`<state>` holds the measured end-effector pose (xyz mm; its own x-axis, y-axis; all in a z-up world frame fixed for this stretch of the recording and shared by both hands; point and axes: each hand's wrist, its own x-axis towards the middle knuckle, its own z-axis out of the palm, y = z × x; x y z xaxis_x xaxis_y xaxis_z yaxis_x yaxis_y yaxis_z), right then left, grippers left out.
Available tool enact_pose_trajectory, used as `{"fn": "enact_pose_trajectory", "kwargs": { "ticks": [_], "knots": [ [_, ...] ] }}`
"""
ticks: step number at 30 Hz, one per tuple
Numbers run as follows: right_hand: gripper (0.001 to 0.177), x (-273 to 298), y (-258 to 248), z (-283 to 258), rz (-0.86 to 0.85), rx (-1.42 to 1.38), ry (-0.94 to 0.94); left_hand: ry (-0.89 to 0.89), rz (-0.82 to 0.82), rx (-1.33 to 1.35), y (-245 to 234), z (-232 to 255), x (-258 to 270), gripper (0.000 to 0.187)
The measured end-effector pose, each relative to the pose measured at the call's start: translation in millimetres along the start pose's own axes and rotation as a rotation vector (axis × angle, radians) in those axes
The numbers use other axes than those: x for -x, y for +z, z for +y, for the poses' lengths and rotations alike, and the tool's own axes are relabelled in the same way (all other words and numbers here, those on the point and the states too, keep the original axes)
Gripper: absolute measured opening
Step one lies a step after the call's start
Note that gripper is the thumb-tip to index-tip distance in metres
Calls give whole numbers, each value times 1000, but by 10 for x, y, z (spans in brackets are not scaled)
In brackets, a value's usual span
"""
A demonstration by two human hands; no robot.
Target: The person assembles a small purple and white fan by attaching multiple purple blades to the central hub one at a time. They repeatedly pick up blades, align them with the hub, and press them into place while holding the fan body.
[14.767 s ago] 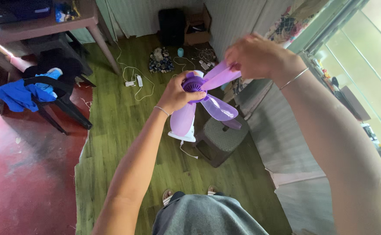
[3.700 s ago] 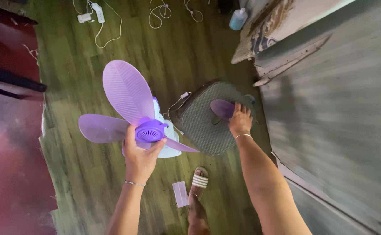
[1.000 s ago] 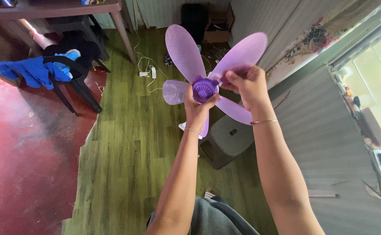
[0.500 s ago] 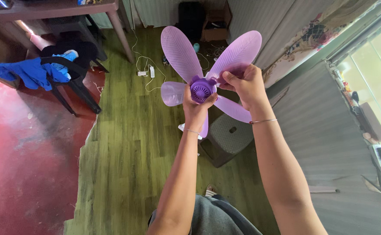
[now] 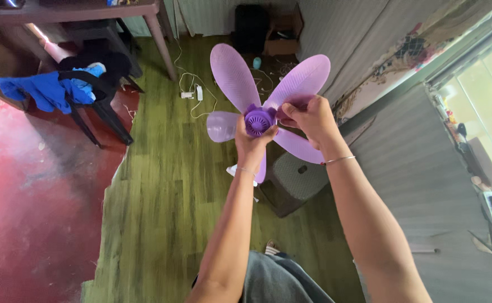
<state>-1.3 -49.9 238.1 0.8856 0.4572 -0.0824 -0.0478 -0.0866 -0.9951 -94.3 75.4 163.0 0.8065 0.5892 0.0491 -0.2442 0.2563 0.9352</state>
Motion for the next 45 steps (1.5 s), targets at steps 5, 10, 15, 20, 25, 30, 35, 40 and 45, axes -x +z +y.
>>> {"fn": "enact_pose_trajectory", "kwargs": {
  "ticks": [5, 10, 15, 20, 25, 30, 35, 40, 45],
  "knots": [
    [58, 122, -238, -85, -35, 363, -349, -4, -17, -126, -133, 57, -94, 62],
    [113, 489, -390, -373, 293, 964, -714, 69, -48, -163, -248, 125, -175, 65],
    [97, 537, -257, -610, 159, 1448, -947, 187, -69, -376, -188, 215, -225, 64],
    [61, 339, -114, -617, 259, 1776, -1103, 179, -59, -627, -107, 349, -194, 69],
    [39, 203, -100, -506, 98, 1756, -1028, 296, -82, -710, -106, 418, -209, 72],
    [30, 178, -64, -401, 148, 1759, -1053, 323, -105, -847, -131, 407, -244, 76],
    [22, 229, -24, -347, 146, 1739, -1025, 313, -156, -796, -178, 372, -207, 78],
    [26, 287, -58, -274, 210, 1655, -1050, 348, -223, -756, -203, 320, -247, 75],
    [36, 326, 3, -164, 229, 1587, -957, 283, -223, -728, -211, 320, -273, 75]
  ]
}}
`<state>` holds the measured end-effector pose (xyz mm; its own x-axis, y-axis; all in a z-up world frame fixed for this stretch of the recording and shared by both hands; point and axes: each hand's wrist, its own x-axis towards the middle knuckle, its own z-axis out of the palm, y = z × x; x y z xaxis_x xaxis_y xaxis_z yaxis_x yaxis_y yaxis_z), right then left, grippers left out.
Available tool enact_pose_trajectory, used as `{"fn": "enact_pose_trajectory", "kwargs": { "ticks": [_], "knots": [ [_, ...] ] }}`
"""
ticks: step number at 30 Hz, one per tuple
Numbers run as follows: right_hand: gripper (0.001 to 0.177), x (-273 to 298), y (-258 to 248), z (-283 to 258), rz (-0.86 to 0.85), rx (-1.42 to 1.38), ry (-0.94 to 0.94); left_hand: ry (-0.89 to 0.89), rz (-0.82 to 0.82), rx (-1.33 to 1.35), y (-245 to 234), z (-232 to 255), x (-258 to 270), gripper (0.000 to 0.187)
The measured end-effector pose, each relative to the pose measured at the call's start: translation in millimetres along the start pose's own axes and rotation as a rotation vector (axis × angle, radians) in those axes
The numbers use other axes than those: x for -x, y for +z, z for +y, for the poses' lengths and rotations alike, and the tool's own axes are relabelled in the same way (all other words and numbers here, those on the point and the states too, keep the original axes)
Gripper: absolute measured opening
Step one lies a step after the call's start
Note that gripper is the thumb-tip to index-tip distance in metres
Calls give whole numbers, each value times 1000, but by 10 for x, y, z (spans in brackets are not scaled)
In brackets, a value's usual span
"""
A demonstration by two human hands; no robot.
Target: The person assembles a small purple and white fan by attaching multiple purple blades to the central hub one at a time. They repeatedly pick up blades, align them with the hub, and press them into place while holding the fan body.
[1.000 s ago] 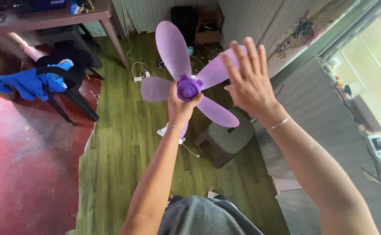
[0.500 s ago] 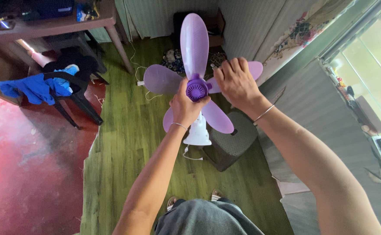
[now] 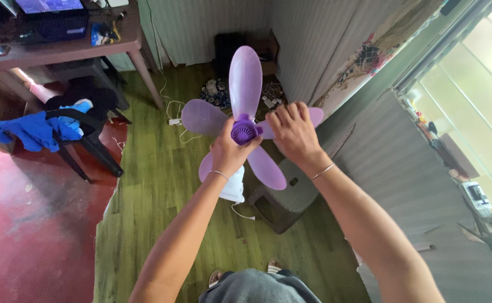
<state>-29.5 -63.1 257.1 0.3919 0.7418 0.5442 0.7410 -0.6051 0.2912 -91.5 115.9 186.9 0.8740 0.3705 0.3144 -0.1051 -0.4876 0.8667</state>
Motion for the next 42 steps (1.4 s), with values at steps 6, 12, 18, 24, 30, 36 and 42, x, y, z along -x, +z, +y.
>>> {"fn": "enact_pose_trajectory", "kwargs": {
  "ticks": [6, 12, 18, 24, 30, 36, 42],
  "knots": [
    [40, 26, 56, -96, 37, -36, 35, -104, 74, -286, 92, -25, -62, 109],
    [61, 47, -24, -165, 89, -72, 89, -155, 123, -313, 195, -169, -55, 88],
    [31, 265, 66, -206, 158, -324, 339, -193, 229, -307, 205, -295, -94, 83],
    [30, 437, 410, -315, 37, -602, 562, -235, 259, -253, 322, -260, -145, 80],
    [53, 391, 632, -469, 99, -745, 452, -146, 275, -228, 470, -133, -99, 76],
    [42, 314, 752, -463, 60, -693, 644, -56, 151, -142, 485, -29, 0, 73],
    [47, 376, 613, -435, 142, -842, 809, 242, -192, 112, 81, 147, 63, 96]
  ]
}}
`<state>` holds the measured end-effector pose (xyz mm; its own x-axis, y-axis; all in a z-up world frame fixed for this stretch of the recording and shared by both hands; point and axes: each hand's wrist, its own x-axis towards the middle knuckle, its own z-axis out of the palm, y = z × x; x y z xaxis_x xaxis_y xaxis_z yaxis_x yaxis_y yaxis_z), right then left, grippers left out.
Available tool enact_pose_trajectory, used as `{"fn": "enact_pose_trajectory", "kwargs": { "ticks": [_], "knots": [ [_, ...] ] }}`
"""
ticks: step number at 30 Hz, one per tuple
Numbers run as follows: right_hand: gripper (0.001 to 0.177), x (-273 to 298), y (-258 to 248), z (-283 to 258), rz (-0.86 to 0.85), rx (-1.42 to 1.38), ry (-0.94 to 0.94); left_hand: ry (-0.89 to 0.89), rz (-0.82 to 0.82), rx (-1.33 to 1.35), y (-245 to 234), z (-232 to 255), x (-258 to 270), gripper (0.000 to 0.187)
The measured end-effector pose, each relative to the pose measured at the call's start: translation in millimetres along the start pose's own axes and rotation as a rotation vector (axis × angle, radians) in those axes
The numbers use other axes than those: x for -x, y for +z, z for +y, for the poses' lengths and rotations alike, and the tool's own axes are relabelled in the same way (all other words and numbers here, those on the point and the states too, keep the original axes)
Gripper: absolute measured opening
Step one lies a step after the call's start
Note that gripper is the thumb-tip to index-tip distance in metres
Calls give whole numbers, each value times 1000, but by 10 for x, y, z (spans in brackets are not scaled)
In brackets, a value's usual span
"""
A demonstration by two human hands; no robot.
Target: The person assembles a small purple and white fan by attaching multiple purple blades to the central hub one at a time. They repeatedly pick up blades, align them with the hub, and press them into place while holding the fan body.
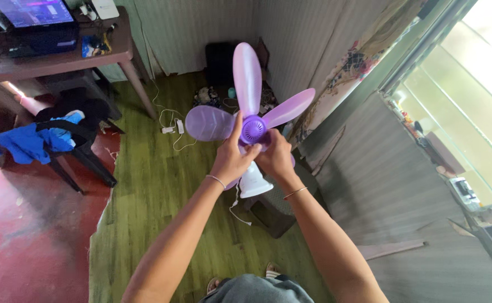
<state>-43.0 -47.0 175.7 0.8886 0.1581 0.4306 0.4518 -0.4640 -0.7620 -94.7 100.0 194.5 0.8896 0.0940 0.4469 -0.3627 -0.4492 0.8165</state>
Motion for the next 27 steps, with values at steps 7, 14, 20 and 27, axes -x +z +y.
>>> {"fn": "enact_pose_trajectory", "kwargs": {
  "ticks": [7, 14, 20, 27],
  "knots": [
    [45, -43, -134, 46, -47, -271, 138, -34, -164, 158, -515, 80, 30, 75],
    [41, -186, -311, 78, -77, -582, 248, -160, 39, 272, -868, -283, 105, 48],
    [40, -261, -349, -29, -151, -740, 203, -313, -99, 55, -685, -542, -3, 74],
    [37, -249, -330, -81, -193, -864, 196, 62, -78, -39, -272, -659, -437, 124]
  ]
}}
